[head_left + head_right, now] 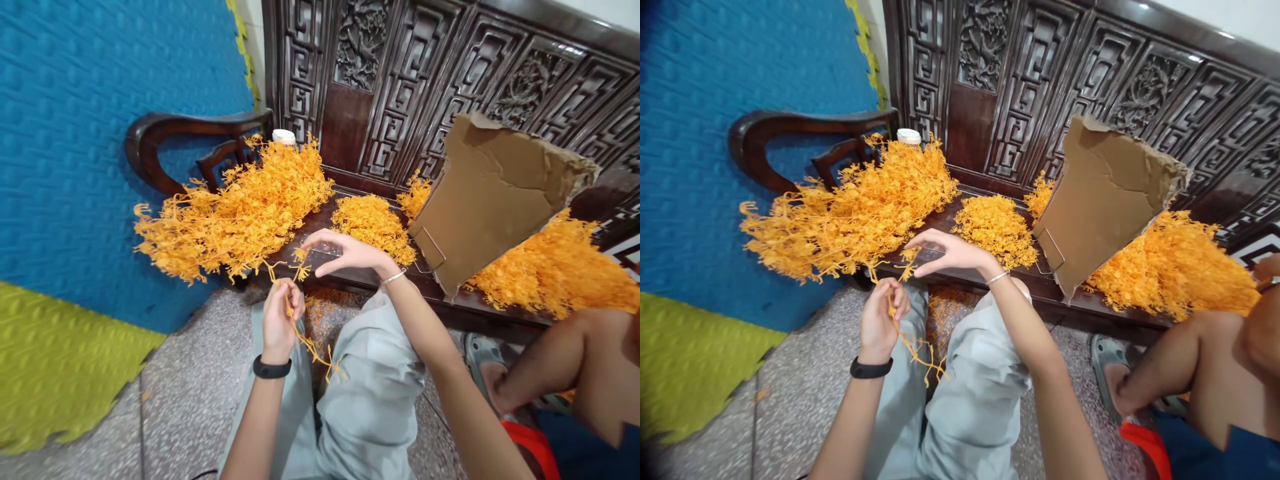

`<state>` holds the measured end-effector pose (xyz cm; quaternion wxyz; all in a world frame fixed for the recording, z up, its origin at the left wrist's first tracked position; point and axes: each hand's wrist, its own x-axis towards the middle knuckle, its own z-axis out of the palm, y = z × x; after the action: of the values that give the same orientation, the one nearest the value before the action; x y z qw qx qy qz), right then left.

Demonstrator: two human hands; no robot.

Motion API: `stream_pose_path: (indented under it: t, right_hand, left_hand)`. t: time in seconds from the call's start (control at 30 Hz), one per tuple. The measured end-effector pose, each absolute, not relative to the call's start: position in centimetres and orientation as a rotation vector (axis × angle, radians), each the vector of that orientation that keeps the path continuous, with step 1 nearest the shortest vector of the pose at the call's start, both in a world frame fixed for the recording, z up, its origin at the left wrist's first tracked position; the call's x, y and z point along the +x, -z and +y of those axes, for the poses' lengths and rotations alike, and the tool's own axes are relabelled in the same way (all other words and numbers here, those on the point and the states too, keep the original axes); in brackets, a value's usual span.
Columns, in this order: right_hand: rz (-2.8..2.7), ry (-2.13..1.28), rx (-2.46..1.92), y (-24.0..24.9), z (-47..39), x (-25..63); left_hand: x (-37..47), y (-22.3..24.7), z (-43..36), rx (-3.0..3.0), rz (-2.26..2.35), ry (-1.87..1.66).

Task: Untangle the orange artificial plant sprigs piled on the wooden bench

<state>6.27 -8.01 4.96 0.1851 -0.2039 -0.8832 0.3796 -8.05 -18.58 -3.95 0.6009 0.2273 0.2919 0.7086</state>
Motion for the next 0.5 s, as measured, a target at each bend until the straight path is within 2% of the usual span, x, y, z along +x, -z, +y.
stream_pose_path:
  t: [0.23, 0.5]
  right_hand:
    - [-2.729, -0.672, -0.589, -3.0, -8.1, 4.8]
    - [-2.385, -0.838, -0.549, -2.6, -7.8, 3.8]
  left_hand:
    - [-8.0, 4.1, -18.6, 0.536, 0.676, -1.606]
    - [-7.8, 4.2, -18.6, 0.563, 0.694, -1.622]
